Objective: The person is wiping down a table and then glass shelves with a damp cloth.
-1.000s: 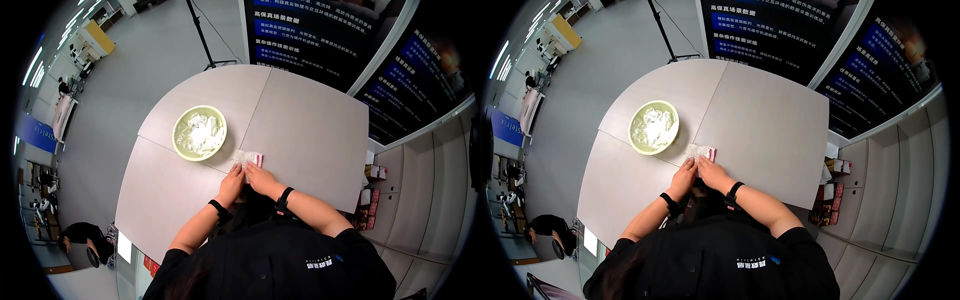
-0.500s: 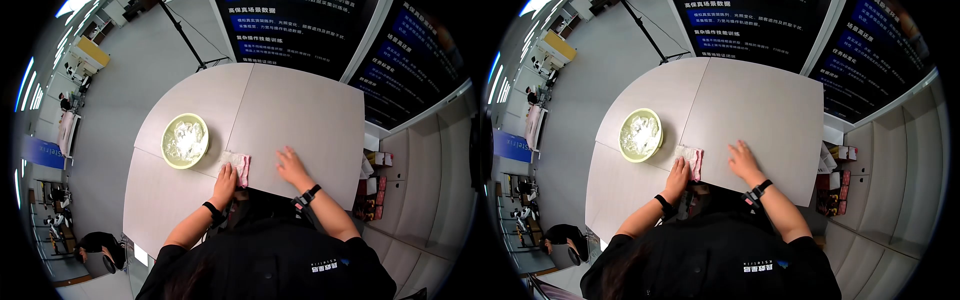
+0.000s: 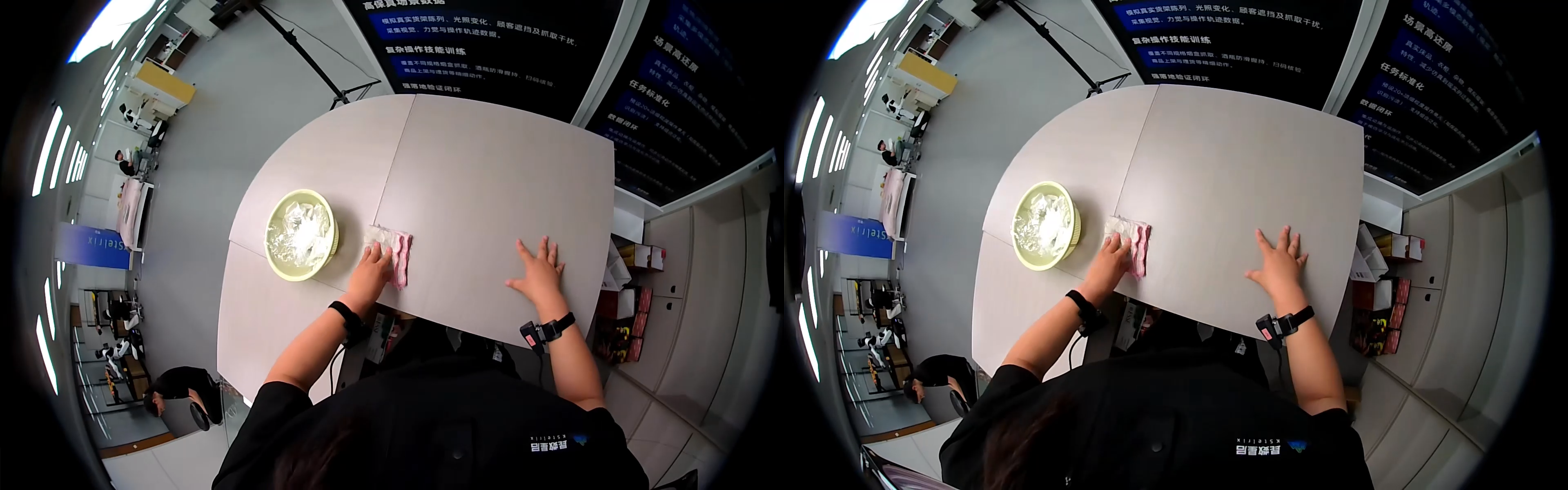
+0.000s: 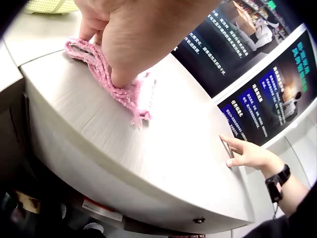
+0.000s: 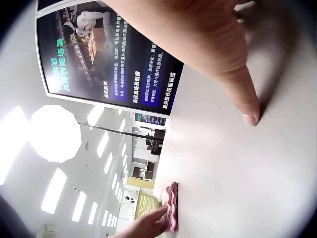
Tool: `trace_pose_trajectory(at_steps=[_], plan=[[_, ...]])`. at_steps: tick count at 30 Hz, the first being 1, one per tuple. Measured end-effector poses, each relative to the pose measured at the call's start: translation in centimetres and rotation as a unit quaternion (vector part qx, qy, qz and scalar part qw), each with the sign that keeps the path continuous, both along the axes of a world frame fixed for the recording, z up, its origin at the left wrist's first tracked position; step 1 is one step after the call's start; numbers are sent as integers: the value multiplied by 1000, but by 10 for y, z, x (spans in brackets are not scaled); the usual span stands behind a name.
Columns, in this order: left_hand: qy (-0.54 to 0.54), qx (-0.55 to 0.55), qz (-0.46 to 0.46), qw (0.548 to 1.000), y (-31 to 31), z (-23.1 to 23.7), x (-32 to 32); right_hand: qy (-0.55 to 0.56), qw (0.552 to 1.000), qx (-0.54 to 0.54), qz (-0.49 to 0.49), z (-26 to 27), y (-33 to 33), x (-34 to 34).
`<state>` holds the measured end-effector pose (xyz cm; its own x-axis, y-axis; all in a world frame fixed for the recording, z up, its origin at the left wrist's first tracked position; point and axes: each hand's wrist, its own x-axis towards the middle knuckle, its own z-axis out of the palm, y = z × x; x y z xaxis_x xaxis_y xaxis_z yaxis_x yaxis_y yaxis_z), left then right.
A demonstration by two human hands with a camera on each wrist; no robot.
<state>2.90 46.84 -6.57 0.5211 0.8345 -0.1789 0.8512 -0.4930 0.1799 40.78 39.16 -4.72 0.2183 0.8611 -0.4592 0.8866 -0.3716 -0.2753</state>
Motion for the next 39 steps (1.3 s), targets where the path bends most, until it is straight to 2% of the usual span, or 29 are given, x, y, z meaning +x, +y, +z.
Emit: trace_pose_trajectory(at_steps=[2, 4, 6, 13, 14, 16, 17, 19, 20, 21, 22, 23, 24, 25, 26, 28, 30, 32, 34, 36, 37, 39], plan=[[-5, 15, -15, 1000, 9, -8, 1, -8, 1000, -7, -3, 0, -1, 0], [6, -11, 37, 999, 28, 2, 10, -12, 1000, -4, 8, 2, -1, -1], [4, -39, 28, 999, 63, 6, 22, -14, 1000, -9, -2, 3, 1, -1], [-1, -14, 2, 1000, 140, -6, 57, -27, 999, -44, 6, 9, 4, -2], [-31, -16, -7, 999, 169, -11, 68, -31, 998, -51, -9, 9, 2, -2], [-19, 44, -33, 998, 184, -20, 75, -20, 999, -39, 6, 7, 1, 0], [-25, 34, -34, 999, 208, -20, 89, -26, 999, -46, -15, 9, 0, 1], [-10, -5, -28, 1000, 269, -2, 113, -13, 1000, -11, 5, 6, 2, -1], [-20, 59, -46, 997, 264, -21, 111, -14, 1000, -15, 5, 4, 2, -1], [-5, 42, -38, 998, 279, -19, 121, -2, 1000, -1, 5, 5, 2, 0], [-37, 3, -22, 999, 319, -22, 132, 9, 1000, 9, -8, 9, -1, -1], [-32, 61, -49, 996, 324, -42, 127, 10, 1000, 6, -8, 6, 4, -1], [-42, 50, -41, 997, 332, -43, 134, 12, 1000, 21, -7, 6, 2, 0], [-39, 30, -43, 998, 369, -29, 143, 19, 999, 37, -19, 13, 2, -3], [-45, 56, -60, 996, 357, -53, 143, 17, 999, 26, -19, 3, -2, -1], [-15, 38, -64, 997, 390, -40, 159, 30, 998, 37, -30, 12, -3, -1], [-25, 66, -79, 994, 385, -58, 161, 29, 999, 29, -25, 2, -9, 0], [-13, 70, -99, 993, 397, -54, 166, 25, 999, 29, -27, 2, -9, 1], [-11, 48, -82, 995, 422, -54, 175, 16, 999, 28, -26, 7, -9, 2], [-6, 67, -108, 992, 426, -60, 171, 16, 999, 26, -21, 4, -8, 2], [4, 53, -80, 995, 432, -58, 179, 10, 999, 27, -21, 7, -10, 3], [4, 66, -87, 994, 433, -58, 173, 8, 1000, 26, -16, 6, -6, 0]])
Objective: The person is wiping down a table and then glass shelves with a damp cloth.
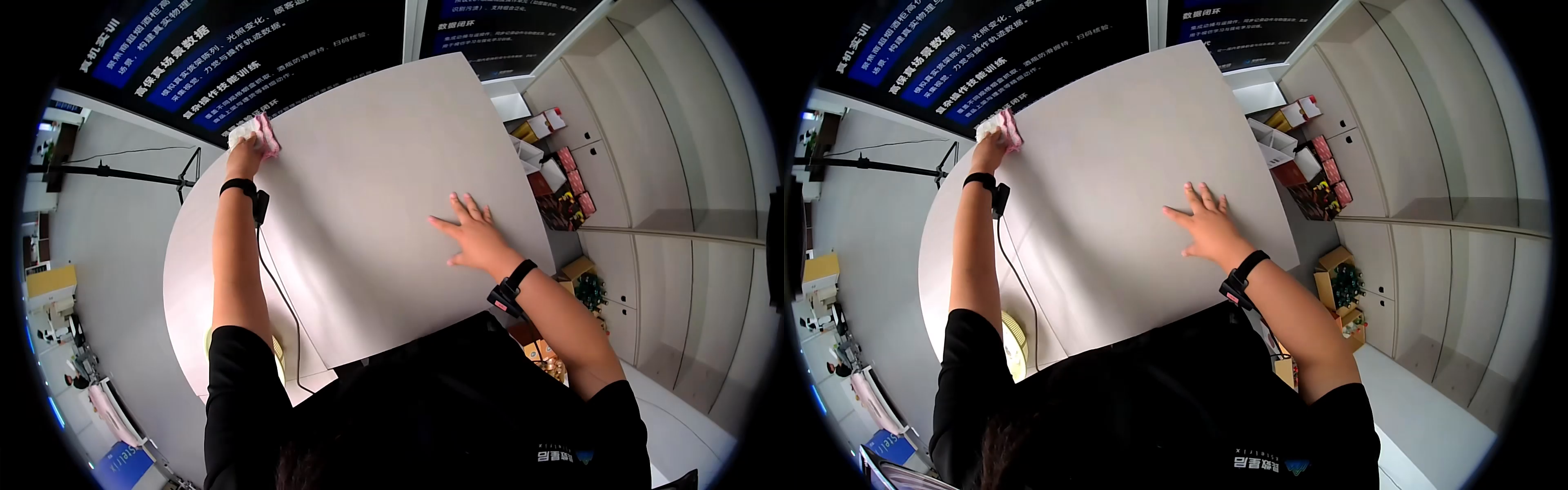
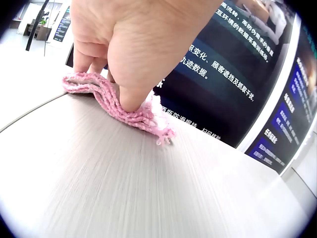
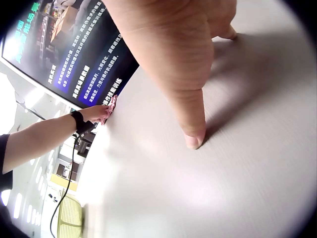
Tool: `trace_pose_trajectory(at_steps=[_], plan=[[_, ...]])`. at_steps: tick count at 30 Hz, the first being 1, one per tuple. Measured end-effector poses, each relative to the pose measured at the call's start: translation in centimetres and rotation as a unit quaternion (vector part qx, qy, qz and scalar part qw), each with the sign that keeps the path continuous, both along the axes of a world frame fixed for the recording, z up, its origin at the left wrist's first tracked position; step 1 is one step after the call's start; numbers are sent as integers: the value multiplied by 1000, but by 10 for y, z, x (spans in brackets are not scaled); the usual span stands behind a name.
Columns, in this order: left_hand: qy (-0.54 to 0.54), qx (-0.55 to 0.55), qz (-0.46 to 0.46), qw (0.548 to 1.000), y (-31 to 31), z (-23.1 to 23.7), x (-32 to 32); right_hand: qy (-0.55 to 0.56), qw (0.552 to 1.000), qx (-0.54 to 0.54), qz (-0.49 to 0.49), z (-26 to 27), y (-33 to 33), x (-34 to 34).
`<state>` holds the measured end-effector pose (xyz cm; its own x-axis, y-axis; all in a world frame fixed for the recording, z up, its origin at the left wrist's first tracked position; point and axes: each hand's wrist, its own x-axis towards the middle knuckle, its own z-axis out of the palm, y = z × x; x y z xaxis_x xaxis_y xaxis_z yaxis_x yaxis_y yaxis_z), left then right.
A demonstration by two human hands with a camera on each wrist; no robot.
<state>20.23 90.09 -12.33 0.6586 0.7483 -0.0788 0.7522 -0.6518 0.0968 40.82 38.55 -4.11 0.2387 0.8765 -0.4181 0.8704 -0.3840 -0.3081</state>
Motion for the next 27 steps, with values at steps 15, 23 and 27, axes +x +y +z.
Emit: trace_pose_trajectory(at_steps=[15, 23, 27], plan=[[-50, -20, -51, 997, -174, 21, -48, -68, 993, -59, 78, 12, 6, 0], [-67, -74, -45, 994, -324, 48, -111, -91, 989, -65, 95, -9, 14, 0], [-54, -93, -35, 994, -380, 57, -147, -80, 992, -55, 86, -13, 12, 4]])
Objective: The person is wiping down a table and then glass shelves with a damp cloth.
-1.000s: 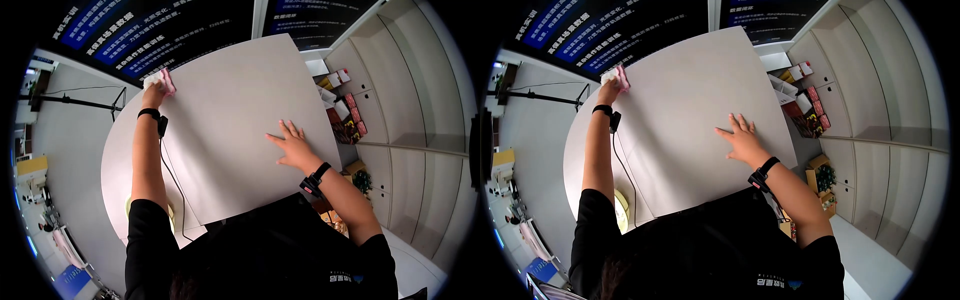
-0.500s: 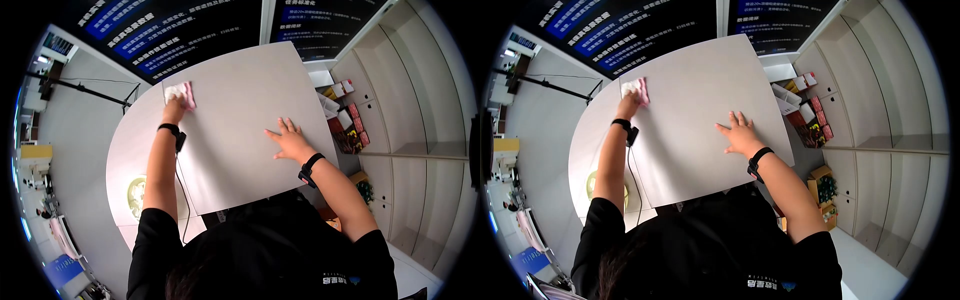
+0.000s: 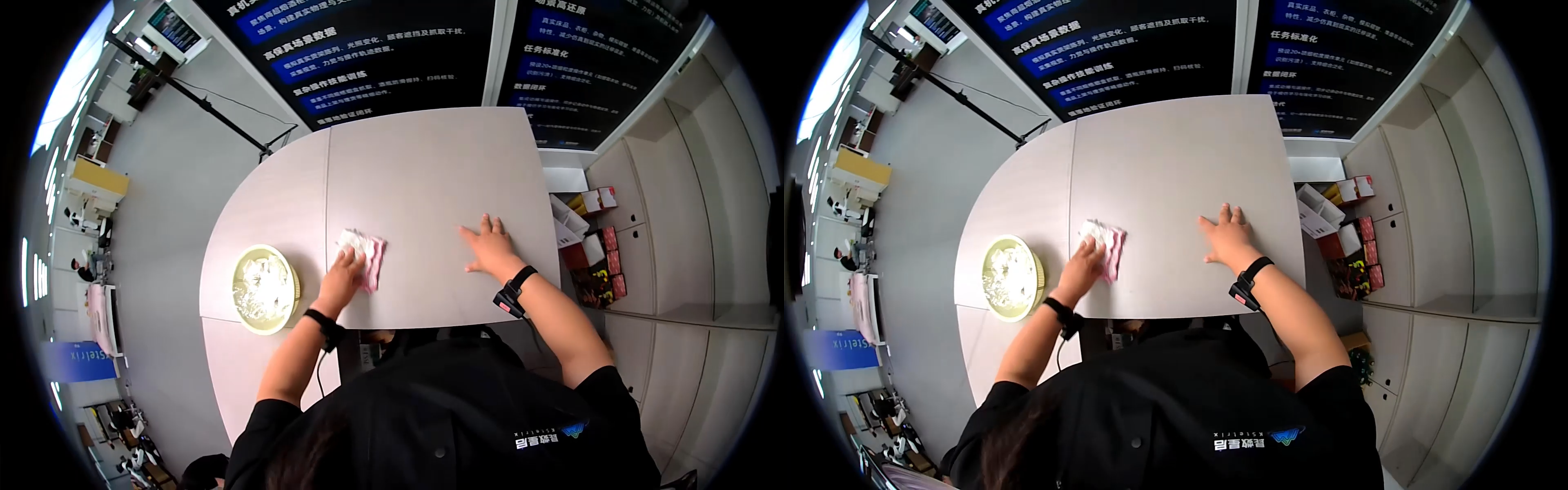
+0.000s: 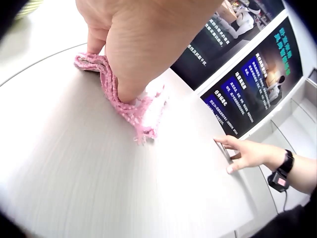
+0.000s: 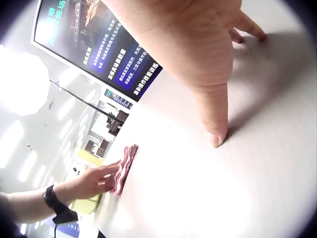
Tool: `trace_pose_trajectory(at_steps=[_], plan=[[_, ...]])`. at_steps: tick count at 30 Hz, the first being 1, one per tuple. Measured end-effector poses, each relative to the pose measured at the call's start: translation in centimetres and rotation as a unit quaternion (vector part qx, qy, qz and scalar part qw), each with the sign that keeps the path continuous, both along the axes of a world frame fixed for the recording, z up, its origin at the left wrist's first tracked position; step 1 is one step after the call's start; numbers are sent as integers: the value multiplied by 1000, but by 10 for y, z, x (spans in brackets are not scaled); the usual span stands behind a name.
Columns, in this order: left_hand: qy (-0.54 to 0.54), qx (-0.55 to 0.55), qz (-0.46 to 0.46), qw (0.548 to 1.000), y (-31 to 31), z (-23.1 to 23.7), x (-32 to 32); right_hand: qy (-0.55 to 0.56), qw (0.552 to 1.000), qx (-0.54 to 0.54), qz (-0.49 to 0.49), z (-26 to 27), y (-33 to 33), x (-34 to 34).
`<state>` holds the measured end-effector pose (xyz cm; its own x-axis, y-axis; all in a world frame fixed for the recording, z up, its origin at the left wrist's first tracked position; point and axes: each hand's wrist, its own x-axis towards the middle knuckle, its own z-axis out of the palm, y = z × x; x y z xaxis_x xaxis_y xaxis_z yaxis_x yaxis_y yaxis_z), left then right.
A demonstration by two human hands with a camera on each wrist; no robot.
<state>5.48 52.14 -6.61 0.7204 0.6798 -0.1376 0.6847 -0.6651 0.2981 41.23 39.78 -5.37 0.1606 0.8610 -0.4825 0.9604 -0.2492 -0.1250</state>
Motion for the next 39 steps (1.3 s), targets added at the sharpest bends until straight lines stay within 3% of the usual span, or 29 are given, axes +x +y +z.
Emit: trace_pose_trajectory(at_steps=[9, 11, 13, 15, 20, 26, 39], plan=[[39, -11, 28, 999, -79, 10, -59, 2, 1000, -21, -9, 1, 1, -4], [60, 14, -5, 998, -78, -15, -74, 3, 1000, -22, -9, 4, 1, -5], [80, 39, -39, 995, -80, -6, -67, 7, 1000, -20, -12, 4, 0, -5], [82, -9, 47, 995, -85, 6, -58, 6, 1000, -14, -10, 5, -2, -5], [69, -13, 36, 997, -79, 6, -54, 1, 1000, -12, -10, 1, -3, -6], [44, -13, 40, 998, -37, 8, -28, 12, 1000, -23, -14, 6, -3, -6], [-41, 111, -43, 992, 154, -25, 106, 23, 999, -20, -25, 13, -5, -8]])
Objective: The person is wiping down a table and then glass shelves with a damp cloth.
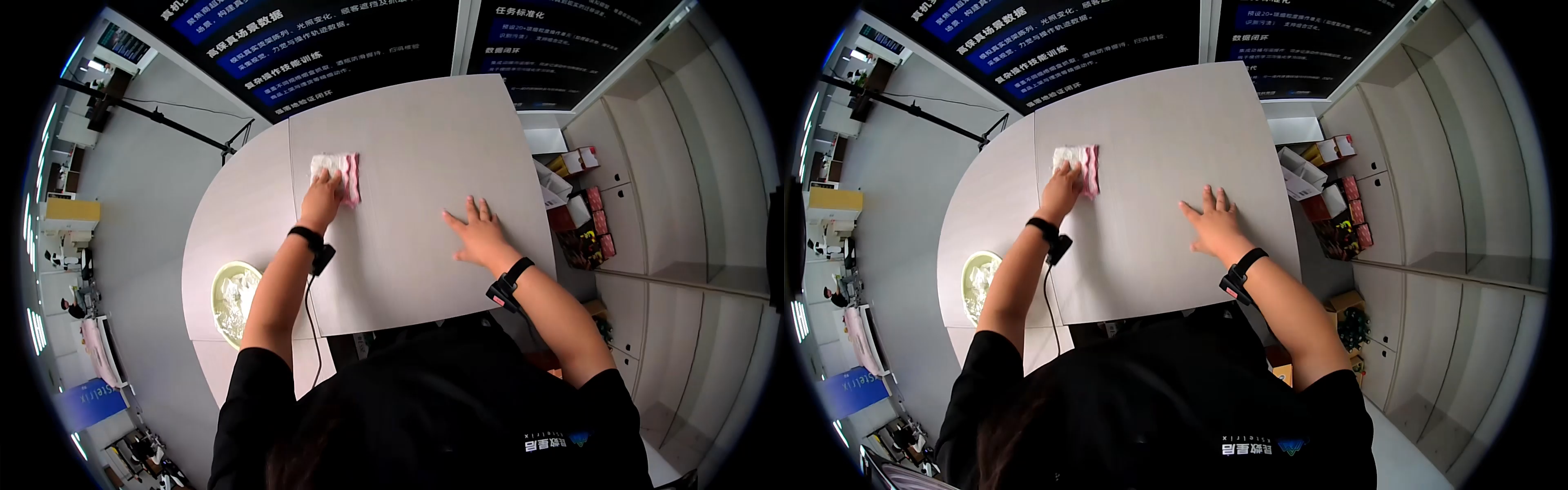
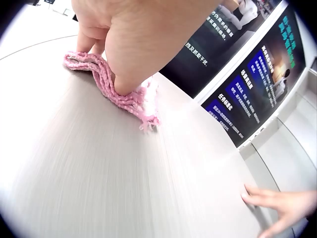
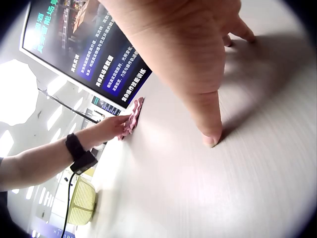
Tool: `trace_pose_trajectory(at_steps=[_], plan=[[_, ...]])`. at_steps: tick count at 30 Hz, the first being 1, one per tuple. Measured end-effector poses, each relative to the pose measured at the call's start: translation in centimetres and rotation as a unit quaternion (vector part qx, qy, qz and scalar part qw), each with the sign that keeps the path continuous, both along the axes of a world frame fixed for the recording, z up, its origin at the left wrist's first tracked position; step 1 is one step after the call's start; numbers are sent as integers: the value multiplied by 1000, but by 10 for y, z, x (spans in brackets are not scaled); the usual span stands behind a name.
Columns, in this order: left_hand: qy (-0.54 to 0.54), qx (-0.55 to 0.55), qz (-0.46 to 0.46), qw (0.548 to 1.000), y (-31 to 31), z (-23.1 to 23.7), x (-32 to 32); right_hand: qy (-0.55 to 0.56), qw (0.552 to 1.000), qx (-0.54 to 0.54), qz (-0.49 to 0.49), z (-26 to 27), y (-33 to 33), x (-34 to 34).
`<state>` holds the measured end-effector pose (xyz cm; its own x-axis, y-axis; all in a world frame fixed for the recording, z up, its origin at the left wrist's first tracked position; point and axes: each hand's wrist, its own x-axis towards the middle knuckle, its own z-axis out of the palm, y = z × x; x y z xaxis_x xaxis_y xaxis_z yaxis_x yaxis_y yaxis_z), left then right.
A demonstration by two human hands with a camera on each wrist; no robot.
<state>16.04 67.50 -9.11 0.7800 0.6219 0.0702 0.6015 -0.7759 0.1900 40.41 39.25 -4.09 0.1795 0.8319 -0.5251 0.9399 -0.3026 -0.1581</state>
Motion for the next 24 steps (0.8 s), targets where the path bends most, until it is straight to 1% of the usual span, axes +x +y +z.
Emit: trace_pose_trajectory(at_steps=[1, 4, 7, 12, 13, 17, 20, 24], plan=[[25, -6, 21, 999, 15, -2, 11, 5, 1000, 0, -6, 2, 0, 1], [65, -42, 36, 996, 54, 2, 39, 8, 1000, -14, -17, 4, 0, 1], [67, -9, 40, 997, 92, -9, 58, 18, 999, -15, -29, 6, 0, 1], [74, -23, 40, 996, 141, -13, 83, 18, 999, -5, -40, 7, -2, 1], [78, -34, 48, 995, 148, -13, 87, 20, 999, -2, -40, 7, -3, 1], [77, -9, 39, 996, 176, -19, 99, 17, 999, 9, -45, 3, -5, 1], [81, -21, 45, 995, 188, -21, 105, 20, 998, 24, -46, 3, -6, 0], [81, -35, 55, 995, 181, -17, 105, 17, 999, 24, -40, 1, -4, -1]])
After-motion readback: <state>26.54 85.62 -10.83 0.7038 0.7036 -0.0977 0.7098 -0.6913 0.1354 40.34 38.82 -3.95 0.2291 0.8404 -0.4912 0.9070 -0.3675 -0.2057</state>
